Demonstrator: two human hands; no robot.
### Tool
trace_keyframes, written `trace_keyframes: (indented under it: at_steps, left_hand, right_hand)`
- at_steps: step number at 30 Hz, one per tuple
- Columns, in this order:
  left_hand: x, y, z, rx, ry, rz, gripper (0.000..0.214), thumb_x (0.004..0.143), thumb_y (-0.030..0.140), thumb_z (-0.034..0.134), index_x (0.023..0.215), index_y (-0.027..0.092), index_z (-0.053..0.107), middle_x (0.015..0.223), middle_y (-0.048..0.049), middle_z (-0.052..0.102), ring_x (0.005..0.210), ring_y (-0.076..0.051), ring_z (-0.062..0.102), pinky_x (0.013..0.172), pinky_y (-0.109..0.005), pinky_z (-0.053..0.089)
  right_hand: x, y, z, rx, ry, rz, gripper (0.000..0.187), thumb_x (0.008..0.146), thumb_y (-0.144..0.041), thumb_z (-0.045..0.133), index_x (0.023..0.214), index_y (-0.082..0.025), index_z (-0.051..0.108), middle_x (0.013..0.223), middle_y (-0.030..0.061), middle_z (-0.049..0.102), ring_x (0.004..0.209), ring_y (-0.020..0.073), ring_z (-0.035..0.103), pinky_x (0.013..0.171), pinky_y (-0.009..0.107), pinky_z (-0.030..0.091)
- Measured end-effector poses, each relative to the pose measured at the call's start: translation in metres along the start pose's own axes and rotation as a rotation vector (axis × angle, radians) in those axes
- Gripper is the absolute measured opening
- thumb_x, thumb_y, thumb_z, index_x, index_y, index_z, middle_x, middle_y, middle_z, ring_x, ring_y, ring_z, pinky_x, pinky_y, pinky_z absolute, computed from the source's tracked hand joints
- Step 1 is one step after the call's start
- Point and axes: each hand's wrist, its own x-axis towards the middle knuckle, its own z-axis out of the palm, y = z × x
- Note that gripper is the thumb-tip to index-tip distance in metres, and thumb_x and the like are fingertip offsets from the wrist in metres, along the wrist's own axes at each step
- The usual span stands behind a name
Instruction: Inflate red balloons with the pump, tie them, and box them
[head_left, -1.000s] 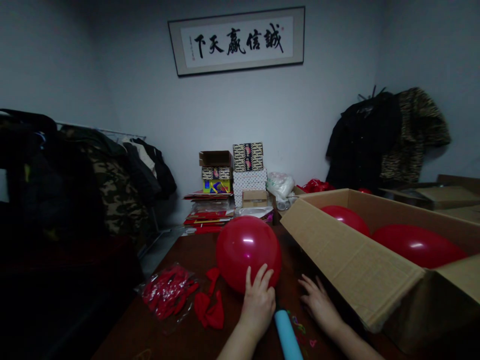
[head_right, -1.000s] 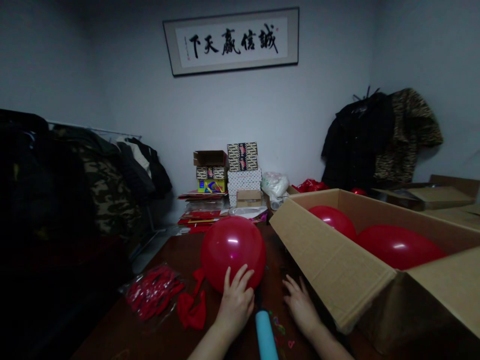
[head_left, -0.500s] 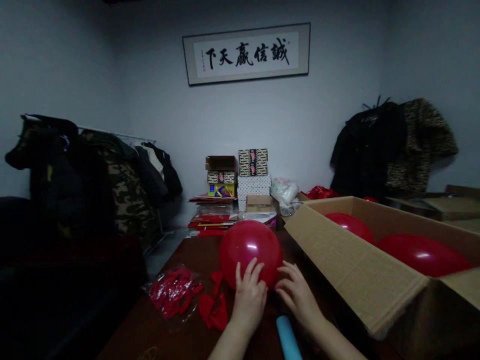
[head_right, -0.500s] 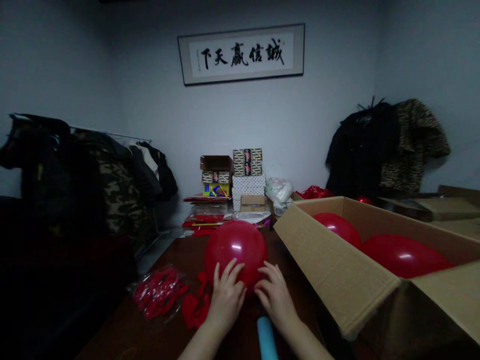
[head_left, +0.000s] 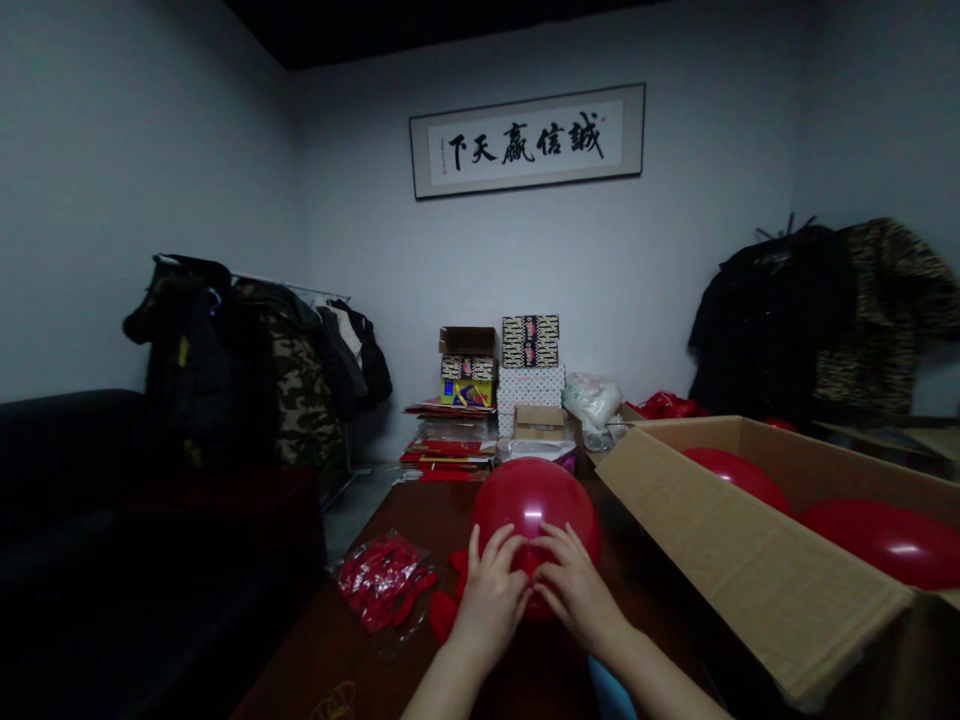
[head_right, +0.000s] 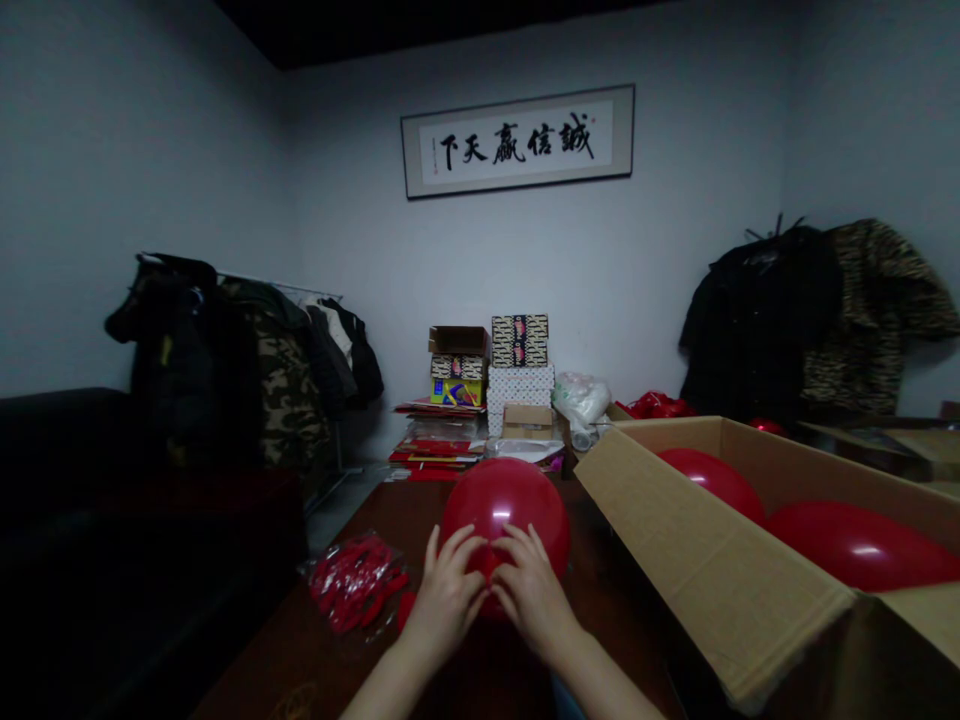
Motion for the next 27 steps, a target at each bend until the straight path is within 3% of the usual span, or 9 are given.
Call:
trace_keyframes:
  at_steps: [6,9,16,21,27]
  left_hand:
    - [0.004,-0.002,-0.008,-0.065,-0.032,0.046,0.018,0.082,0.033,0.054,0.075,0.025,0.068,0.126,-0.0021,0.054,0.126,-0.025,0.036,0.109,-0.060,0.006]
    - [0.006,0.000,-0.013,-0.084,-0.044,0.046,0.015,0.080,0.031,0.055,0.075,0.026,0.068,0.128,-0.0020,0.053,0.127,-0.025,0.035,0.109,-0.060,0.006]
    - [0.010,0.004,-0.018,-0.113,0.021,-0.160,0.012,0.073,0.016,0.057,0.071,0.024,0.066,0.122,-0.0040,0.055,0.124,-0.027,0.038,0.107,-0.061,0.010]
    - [0.015,0.008,-0.023,-0.146,0.050,-0.214,0.014,0.071,0.014,0.056,0.070,0.024,0.066,0.119,-0.0040,0.057,0.122,-0.027,0.039,0.106,-0.061,0.011]
    - [0.016,0.012,-0.031,-0.154,0.073,-0.238,0.013,0.070,0.014,0.056,0.067,0.023,0.065,0.119,-0.0039,0.057,0.122,-0.026,0.040,0.107,-0.059,0.011]
  right_hand:
    - [0.007,-0.007,-0.009,-0.015,-0.070,0.020,0.014,0.084,-0.028,0.046,0.087,-0.026,0.059,0.126,0.0012,0.053,0.132,0.0201,0.030,0.113,0.052,0.015]
    - [0.008,-0.008,-0.014,0.013,-0.079,0.024,0.013,0.084,-0.028,0.047,0.086,-0.025,0.059,0.126,0.0016,0.053,0.132,0.0204,0.030,0.113,0.052,0.014]
    - [0.002,-0.012,-0.026,0.338,-0.026,0.118,0.010,0.081,-0.029,0.048,0.084,-0.026,0.057,0.127,0.0028,0.047,0.132,0.0192,0.026,0.111,0.044,0.021]
    - [0.002,-0.023,-0.042,0.315,-0.148,0.035,0.013,0.062,-0.015,0.056,0.069,-0.026,0.058,0.122,-0.0034,0.049,0.130,0.0194,0.029,0.113,0.049,0.006]
    - [0.007,-0.019,-0.052,0.282,-0.203,-0.006,0.009,0.057,-0.026,0.069,0.060,-0.026,0.061,0.123,-0.0049,0.052,0.132,0.0245,0.028,0.111,0.053,0.000]
